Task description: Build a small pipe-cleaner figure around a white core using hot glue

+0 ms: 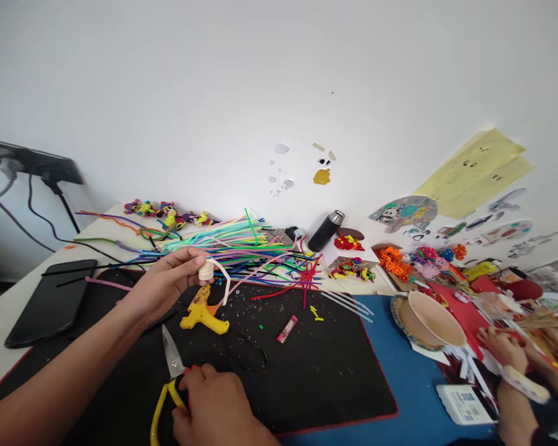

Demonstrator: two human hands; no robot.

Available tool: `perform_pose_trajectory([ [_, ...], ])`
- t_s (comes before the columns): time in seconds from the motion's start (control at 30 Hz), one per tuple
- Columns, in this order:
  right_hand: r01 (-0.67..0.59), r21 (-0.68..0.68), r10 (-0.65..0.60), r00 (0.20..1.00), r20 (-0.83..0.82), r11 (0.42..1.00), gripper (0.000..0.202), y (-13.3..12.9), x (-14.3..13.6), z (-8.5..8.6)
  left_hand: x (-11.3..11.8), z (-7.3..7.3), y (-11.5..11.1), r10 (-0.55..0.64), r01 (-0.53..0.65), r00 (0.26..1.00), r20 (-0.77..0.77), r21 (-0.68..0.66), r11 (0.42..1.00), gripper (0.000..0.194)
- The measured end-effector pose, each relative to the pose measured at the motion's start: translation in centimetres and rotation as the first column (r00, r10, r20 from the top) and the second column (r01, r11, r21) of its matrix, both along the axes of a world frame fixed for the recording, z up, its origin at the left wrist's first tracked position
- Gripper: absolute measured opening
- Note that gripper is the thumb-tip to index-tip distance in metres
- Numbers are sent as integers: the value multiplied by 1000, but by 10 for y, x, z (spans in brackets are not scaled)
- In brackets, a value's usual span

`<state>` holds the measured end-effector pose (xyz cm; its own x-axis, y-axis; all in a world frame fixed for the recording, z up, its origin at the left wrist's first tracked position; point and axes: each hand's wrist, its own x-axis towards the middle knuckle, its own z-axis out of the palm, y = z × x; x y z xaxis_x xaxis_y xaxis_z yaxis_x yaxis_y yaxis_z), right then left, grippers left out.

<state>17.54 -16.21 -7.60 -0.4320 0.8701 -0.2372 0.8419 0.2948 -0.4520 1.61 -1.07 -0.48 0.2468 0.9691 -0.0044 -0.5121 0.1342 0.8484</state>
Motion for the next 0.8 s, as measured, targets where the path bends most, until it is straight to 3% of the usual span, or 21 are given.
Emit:
perform_pose_trajectory([
  [0.1,82,-59,-91,984,-156,995,32,-1,8,0,-1,1,1,5,-4,1000,5,-9,1000,23],
  [0.17,136,-167,-184,930,-319,977,31,-2,12,-1,-2,1,2,3,-3,1000,8,2,1000,22],
  [0.23,156,-329,-308,820,-482,931,29,-3,15,-3,-2,2,2,1,-1,1000,9,16,1000,22],
  [0.3,132,-515,-459,670,-584,847,35,-3,17,-7,-2,1,2,-2,1,1000,14,19,1000,21],
  [0.4,8,-719,-638,470,-610,695,57,-2,18,-17,-2,-1,2,1,-1,1000,23,8,1000,21],
  [0.47,-69,-766,-688,393,-609,639,67,0,18,-24,-1,-2,2,7,-7,1000,24,-16,1000,21],
  [0.67,-191,-809,-780,218,-587,556,64,2,17,-37,0,-5,3,19,-18,999,35,-48,999,20],
  [0.8,-228,-832,-818,179,-547,506,70,2,13,-37,0,-7,3,25,-24,999,20,-38,999,21],
])
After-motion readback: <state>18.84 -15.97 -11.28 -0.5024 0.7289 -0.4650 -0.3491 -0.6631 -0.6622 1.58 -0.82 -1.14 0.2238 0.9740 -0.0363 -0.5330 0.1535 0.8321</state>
